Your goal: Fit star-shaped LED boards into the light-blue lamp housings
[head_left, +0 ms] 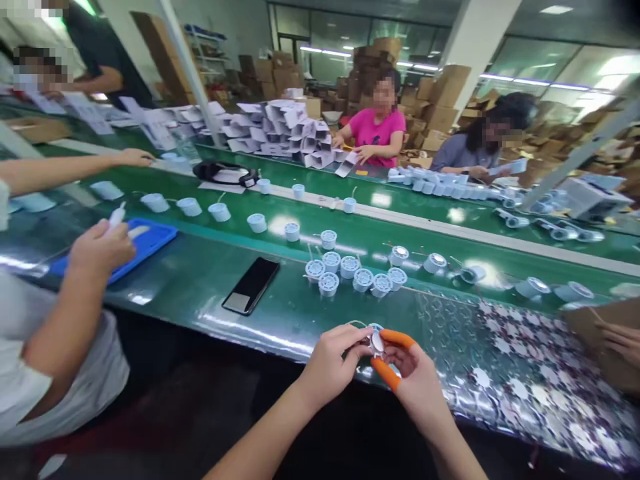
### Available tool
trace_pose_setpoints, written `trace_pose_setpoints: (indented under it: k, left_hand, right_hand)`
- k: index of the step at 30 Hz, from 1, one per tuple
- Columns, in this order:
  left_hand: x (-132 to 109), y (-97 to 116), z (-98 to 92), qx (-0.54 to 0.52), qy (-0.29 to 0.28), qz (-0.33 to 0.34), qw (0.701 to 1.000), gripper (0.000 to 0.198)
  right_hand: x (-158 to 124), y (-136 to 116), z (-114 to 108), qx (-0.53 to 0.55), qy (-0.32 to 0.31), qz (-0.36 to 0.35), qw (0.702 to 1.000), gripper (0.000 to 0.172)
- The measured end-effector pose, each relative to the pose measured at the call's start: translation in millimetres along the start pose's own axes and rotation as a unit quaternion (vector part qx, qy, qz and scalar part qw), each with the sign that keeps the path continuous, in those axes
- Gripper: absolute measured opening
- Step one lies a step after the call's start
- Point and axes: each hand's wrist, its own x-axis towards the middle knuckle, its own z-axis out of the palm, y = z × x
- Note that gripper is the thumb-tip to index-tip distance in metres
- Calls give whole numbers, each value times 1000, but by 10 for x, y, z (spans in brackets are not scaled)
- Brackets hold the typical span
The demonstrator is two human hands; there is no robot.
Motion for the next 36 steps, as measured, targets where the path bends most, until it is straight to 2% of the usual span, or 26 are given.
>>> trace_pose_setpoints:
  k: [3, 6, 10, 13, 15, 18, 21, 25, 27, 29, 31, 34, 36]
  left_hand:
    - [-133, -29, -140, 67, 20, 56, 996, 31]
    - [-214, -15, -198, 124, 35, 88, 988, 35]
    - [-227, 13, -264, 155, -13, 105, 982, 37]
    - [-181, -29, -305, 169, -61, 115, 977, 40]
    - [-128, -101, -304, 175, -58, 115, 976, 36]
    - [-18, -234, -248, 165, -34, 93, 981, 28]
    - [121, -346, -136, 125, -16, 51, 991, 25]
    - [316, -499, 33, 73, -7, -39, 997, 22]
    - [385, -583, 102, 55, -24, -90, 994, 24]
    - [414, -636, 145, 48, -36, -114, 992, 25]
    - [405, -618, 151, 61, -30, -89, 994, 25]
    - [379, -444, 96, 116, -3, 17, 993, 27]
    - [405, -291, 44, 145, -1, 84, 986, 28]
  right_hand:
    - [35, 69, 39, -41, -57, -7, 998, 47]
    - [72, 77, 102, -34, -94, 16, 995, 52]
    - [94, 5, 140, -44, -123, 48, 990, 49]
    - [76, -68, 91, -120, -111, 44, 986, 43]
    - [62, -101, 27, -202, -75, 29, 976, 36]
    - [64, -108, -87, -331, -14, -19, 943, 30]
    - [96, -78, -180, -420, 32, -69, 904, 31]
    - [152, -34, -207, -488, 69, -104, 864, 30]
    - [183, -19, -194, -504, 77, -119, 852, 29]
    - [209, -15, -188, -506, 89, -124, 849, 30]
    - [214, -25, -195, -495, 100, -128, 853, 32]
    - [159, -54, -216, -435, 98, -147, 883, 32]
    - [92, -56, -220, -385, 120, -148, 903, 34]
